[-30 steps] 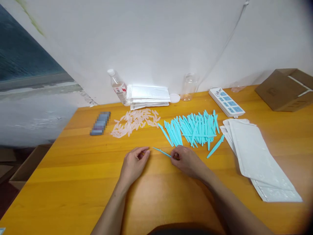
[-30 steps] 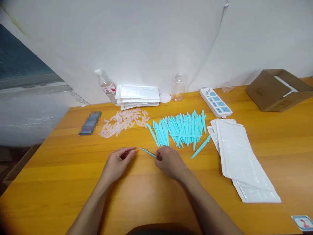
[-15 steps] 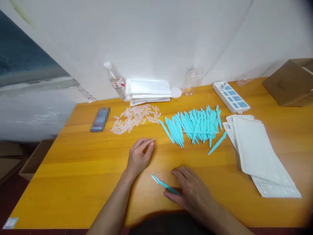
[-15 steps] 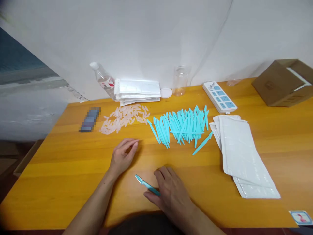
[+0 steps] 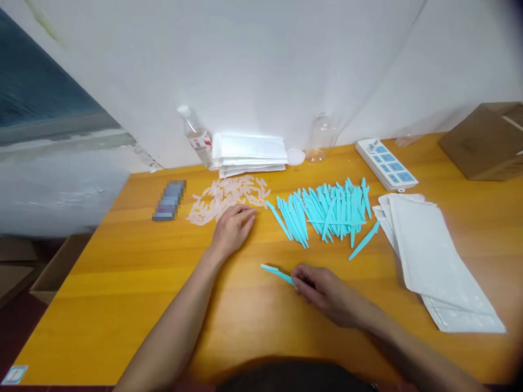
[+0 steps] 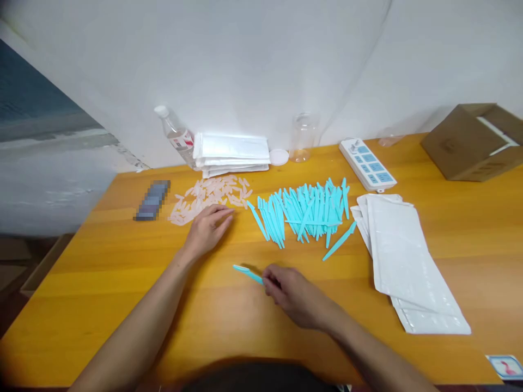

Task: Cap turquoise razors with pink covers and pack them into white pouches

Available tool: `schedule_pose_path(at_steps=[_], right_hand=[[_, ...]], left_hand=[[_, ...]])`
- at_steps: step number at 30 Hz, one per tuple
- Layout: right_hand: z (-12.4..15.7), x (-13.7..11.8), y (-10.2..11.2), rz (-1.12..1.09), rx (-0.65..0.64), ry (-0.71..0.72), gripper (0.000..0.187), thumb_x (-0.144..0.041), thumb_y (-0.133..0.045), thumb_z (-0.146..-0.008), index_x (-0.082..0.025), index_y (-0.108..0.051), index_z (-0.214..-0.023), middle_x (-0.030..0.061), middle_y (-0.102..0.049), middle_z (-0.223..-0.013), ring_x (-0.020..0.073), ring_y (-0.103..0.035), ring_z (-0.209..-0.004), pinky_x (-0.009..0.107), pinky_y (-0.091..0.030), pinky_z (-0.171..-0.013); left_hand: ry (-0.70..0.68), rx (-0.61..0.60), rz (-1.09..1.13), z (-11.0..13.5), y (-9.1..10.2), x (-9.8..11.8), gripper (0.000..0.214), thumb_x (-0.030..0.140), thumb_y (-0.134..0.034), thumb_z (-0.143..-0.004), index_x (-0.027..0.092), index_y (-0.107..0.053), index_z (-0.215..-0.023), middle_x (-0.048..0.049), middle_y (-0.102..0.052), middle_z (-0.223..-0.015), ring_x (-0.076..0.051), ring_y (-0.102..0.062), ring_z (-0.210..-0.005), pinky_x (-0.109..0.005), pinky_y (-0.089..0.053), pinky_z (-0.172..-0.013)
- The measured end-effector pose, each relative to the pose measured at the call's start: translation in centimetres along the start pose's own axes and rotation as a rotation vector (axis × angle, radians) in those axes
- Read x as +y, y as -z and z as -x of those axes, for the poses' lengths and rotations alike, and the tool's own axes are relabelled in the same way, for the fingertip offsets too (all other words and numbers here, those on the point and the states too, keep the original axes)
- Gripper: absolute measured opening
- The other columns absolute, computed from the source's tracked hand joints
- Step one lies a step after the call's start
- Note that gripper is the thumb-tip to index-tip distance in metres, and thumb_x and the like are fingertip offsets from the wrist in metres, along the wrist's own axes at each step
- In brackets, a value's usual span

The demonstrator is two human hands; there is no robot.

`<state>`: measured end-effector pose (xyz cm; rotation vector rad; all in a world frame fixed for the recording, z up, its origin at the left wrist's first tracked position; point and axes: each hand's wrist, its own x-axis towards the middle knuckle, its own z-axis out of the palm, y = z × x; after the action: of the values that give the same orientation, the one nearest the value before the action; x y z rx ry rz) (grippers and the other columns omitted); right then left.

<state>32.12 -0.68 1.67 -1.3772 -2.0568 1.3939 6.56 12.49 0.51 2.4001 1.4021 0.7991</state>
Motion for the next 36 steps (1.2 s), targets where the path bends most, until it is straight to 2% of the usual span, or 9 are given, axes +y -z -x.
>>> schedule_pose_path(at_steps=[3,6,9,14,21,25,29,32,36], right_hand=[[-1.5,0.1,2.0,-0.203,-0.117,-0.026,0.025,-0.033,-0.043,-0.100,-0.020,-0.052,-0.081,-0.0041,-0.048,-0.069,0.0112,-0.040,-0.061,0.024,-0.033,-0.055],[-2.8,0.5,2.6,-0.225,-0.115,0.015,0.026,-0.037,-0.046,-0.098,-0.019,-0.052,-0.080,-0.0052,-0.043,-0.069,0.0109,-0.036,-0.062,0.024,-0.030,-0.056],[-3.6,0.8,2.5,-0.202,-0.101,0.054,0.025,-0.037,-0.046,-0.097,-0.019,-0.053,-0.080,-0.0051,-0.044,-0.070,0.0109,-0.037,-0.064,0.024,-0.031,-0.059],[-4.1,0.9,2.8,-0.229,-0.117,0.066,0.031,-0.043,-0.047,-0.097,-0.019,-0.053,-0.080,-0.0051,-0.043,-0.071,0.0107,-0.036,-0.065,0.024,-0.031,-0.058],[-3.7,1.2,3.4,-0.287,-0.111,0.061,0.036,-0.051,-0.047,-0.096,-0.018,-0.054,-0.082,-0.0055,-0.040,-0.070,0.0104,-0.035,-0.065,0.023,-0.030,-0.058],[-3.4,1.8,3.7,-0.263,-0.027,0.040,0.038,-0.053,-0.049,-0.096,-0.017,-0.058,-0.085,-0.0047,-0.044,-0.070,0.0102,-0.036,-0.064,0.023,-0.030,-0.057],[-3.3,2.2,3.9,-0.240,0.069,-0.006,0.040,-0.053,-0.047,-0.097,-0.017,-0.063,-0.089,-0.0036,-0.047,-0.073,0.0105,-0.036,-0.065,0.022,-0.030,-0.057],[-3.3,2.5,3.8,-0.222,0.096,-0.017,0.041,-0.053,-0.046,-0.097,-0.017,-0.064,-0.090,-0.0026,-0.050,-0.075,0.0112,-0.039,-0.067,0.023,-0.032,-0.059],[-3.4,2.6,3.5,-0.194,0.092,-0.032,0.043,-0.055,-0.046,-0.097,-0.017,-0.066,-0.093,-0.0010,-0.054,-0.078,0.0129,-0.044,-0.071,0.024,-0.035,-0.063]], left_hand=[[-0.169,-0.103,-0.138,-3.2,-0.9,-0.2,0.030,0.019,-0.051,-0.097,0.025,-0.071,-0.119,-0.0076,-0.067,-0.126,-0.025,-0.058,-0.114,-0.041,-0.045,-0.099],[-0.189,-0.166,-0.279,-4.8,-1.5,0.1,0.027,0.015,-0.053,-0.094,0.024,-0.074,-0.109,-0.0078,-0.069,-0.125,-0.029,-0.056,-0.112,-0.045,-0.043,-0.094],[-0.181,-0.186,-0.334,-4.6,-1.5,0.5,0.023,0.019,-0.056,-0.093,0.023,-0.075,-0.105,-0.0079,-0.072,-0.117,-0.030,-0.056,-0.109,-0.047,-0.041,-0.092],[-0.219,-0.227,-0.254,-3.9,-1.3,1.2,0.024,0.025,-0.053,-0.097,0.023,-0.074,-0.108,-0.0086,-0.073,-0.114,-0.028,-0.057,-0.107,-0.045,-0.040,-0.095],[-0.227,-0.223,-0.198,-3.4,-1.9,0.9,0.027,0.029,-0.048,-0.101,0.019,-0.073,-0.101,-0.0117,-0.071,-0.103,-0.026,-0.060,-0.104,-0.042,-0.043,-0.094],[-0.057,-0.179,0.024,-0.2,-1.2,1.3,0.029,0.036,-0.045,-0.102,0.018,-0.068,-0.099,-0.0108,-0.070,-0.098,-0.023,-0.063,-0.093,-0.038,-0.047,-0.089],[0.344,-0.162,0.503,4.9,-0.1,2.5,0.033,0.046,-0.049,-0.100,0.018,-0.066,-0.099,-0.0039,-0.069,-0.082,-0.015,-0.063,-0.071,-0.027,-0.049,-0.069],[0.579,-0.088,0.733,8.0,-0.2,3.4,0.037,0.051,-0.058,-0.094,0.015,-0.069,-0.096,-0.0027,-0.067,-0.075,-0.013,-0.060,-0.064,-0.023,-0.047,-0.060],[0.638,-0.088,0.825,9.2,-1.0,4.2,0.038,0.052,-0.063,-0.091,0.015,-0.071,-0.096,-0.0031,-0.067,-0.075,-0.012,-0.058,-0.062,-0.022,-0.046,-0.057]])
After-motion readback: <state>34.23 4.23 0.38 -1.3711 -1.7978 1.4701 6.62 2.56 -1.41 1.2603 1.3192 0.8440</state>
